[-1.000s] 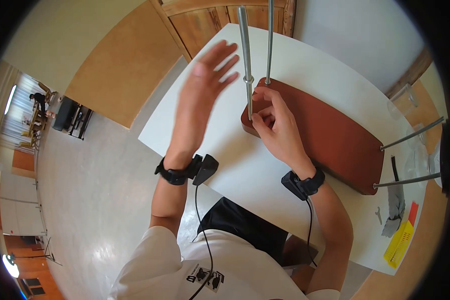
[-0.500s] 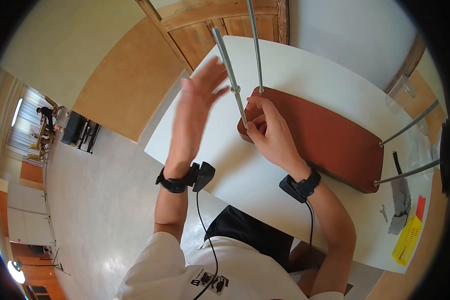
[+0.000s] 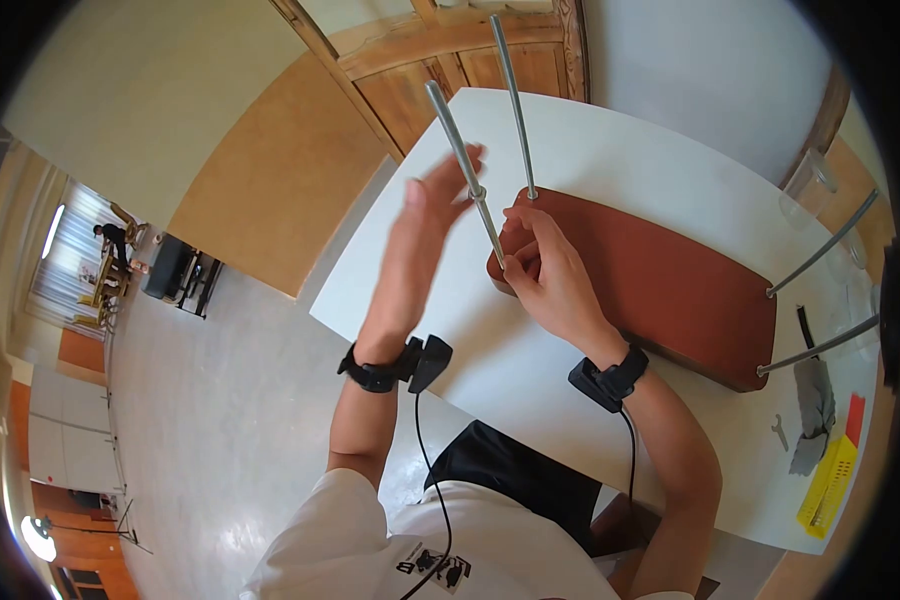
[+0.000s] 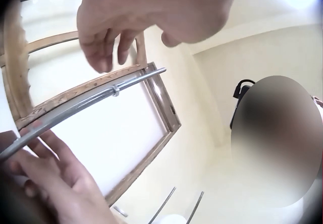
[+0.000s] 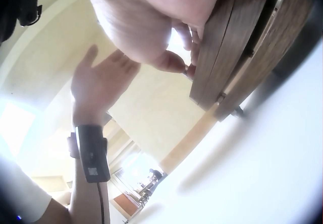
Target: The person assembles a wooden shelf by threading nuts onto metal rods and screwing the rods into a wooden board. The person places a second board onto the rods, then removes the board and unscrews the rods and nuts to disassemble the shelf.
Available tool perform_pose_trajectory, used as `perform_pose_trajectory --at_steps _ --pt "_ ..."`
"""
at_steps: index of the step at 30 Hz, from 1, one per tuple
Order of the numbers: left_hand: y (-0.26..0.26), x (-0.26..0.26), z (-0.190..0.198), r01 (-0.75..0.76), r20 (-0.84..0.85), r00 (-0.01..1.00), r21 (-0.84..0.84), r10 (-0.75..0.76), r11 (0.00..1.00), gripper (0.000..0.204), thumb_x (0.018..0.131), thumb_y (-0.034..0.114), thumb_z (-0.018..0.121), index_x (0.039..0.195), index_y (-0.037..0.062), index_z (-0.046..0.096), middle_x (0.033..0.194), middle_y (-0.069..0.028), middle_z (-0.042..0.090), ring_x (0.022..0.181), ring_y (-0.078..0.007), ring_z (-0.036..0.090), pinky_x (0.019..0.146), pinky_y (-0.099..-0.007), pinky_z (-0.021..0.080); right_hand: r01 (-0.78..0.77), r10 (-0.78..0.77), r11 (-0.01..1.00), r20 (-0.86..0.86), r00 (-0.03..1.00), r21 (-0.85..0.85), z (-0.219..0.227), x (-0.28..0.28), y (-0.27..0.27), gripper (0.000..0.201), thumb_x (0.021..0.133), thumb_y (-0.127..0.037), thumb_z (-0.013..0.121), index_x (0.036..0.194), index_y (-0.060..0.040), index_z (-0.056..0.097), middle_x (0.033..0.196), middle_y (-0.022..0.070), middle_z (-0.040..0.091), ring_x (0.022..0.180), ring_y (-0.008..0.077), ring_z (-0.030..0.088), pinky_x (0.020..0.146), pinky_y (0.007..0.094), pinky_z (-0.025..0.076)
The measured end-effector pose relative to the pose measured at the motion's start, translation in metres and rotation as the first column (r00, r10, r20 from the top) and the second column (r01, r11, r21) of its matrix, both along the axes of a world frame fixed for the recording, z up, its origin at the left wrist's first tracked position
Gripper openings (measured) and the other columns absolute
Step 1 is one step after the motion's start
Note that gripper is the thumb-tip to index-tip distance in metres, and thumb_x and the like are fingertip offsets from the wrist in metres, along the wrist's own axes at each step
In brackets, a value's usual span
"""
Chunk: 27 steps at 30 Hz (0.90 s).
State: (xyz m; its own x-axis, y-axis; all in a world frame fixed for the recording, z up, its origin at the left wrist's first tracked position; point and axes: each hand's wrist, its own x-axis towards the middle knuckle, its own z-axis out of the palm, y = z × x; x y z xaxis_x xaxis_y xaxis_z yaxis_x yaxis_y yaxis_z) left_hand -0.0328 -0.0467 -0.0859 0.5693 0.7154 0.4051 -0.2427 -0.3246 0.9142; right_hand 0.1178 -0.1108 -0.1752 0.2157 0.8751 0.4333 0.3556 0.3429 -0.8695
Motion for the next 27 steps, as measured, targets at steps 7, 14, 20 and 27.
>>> perform_pose_trajectory --at_steps 7,14,20,27 --pt "-0.013 -0.073 -0.005 0.257 0.148 0.960 -0.109 -0.240 0.960 0.080 0.110 0.058 0.019 0.112 -0.0050 0.068 0.096 -0.0163 0.072 0.068 -0.0184 0.061 0.068 -0.0289 0.046 0.004 -0.004 1.000 -0.007 1.000 0.023 -0.008 0.004 0.001 0.047 0.088 0.002 0.068 0.131 -0.0031 0.049 0.114 0.0106 0.063 0.076 0.0187 0.071 0.069 0.0329 0.058" --pt "0.000 -0.014 -0.001 -0.071 -0.030 0.997 -0.010 0.071 0.997 0.078 0.109 0.059 0.025 0.153 -0.0037 0.039 0.153 -0.0222 0.049 0.141 -0.0335 0.048 0.118 -0.0464 0.033 -0.013 0.013 1.000 -0.012 1.000 0.003 0.001 0.000 -0.002 0.047 0.089 0.003 0.066 0.132 -0.0029 0.049 0.113 0.0102 0.063 0.076 0.0186 0.071 0.071 0.0337 0.059" --pt "-0.025 -0.047 -0.013 -0.265 0.021 0.964 0.055 0.264 0.963 0.073 0.109 0.055 0.028 0.141 -0.0066 0.052 0.144 -0.0233 0.057 0.129 -0.0315 0.057 0.113 -0.0454 0.037 0.006 -0.006 1.000 0.015 1.000 0.008 -0.004 0.002 -0.002 0.047 0.089 0.003 0.066 0.132 -0.0030 0.049 0.113 0.0098 0.063 0.076 0.0182 0.071 0.071 0.0329 0.059" --pt "-0.011 -0.018 0.000 -0.169 0.070 0.983 0.005 0.168 0.986 0.071 0.109 0.054 0.034 0.150 -0.0042 0.041 0.145 -0.0229 0.057 0.133 -0.0295 0.054 0.113 -0.0446 0.038 -0.020 0.020 1.000 0.003 1.000 -0.020 0.001 0.001 -0.001 0.048 0.090 0.003 0.065 0.135 -0.0043 0.049 0.116 0.0101 0.062 0.078 0.0178 0.071 0.069 0.0340 0.058"
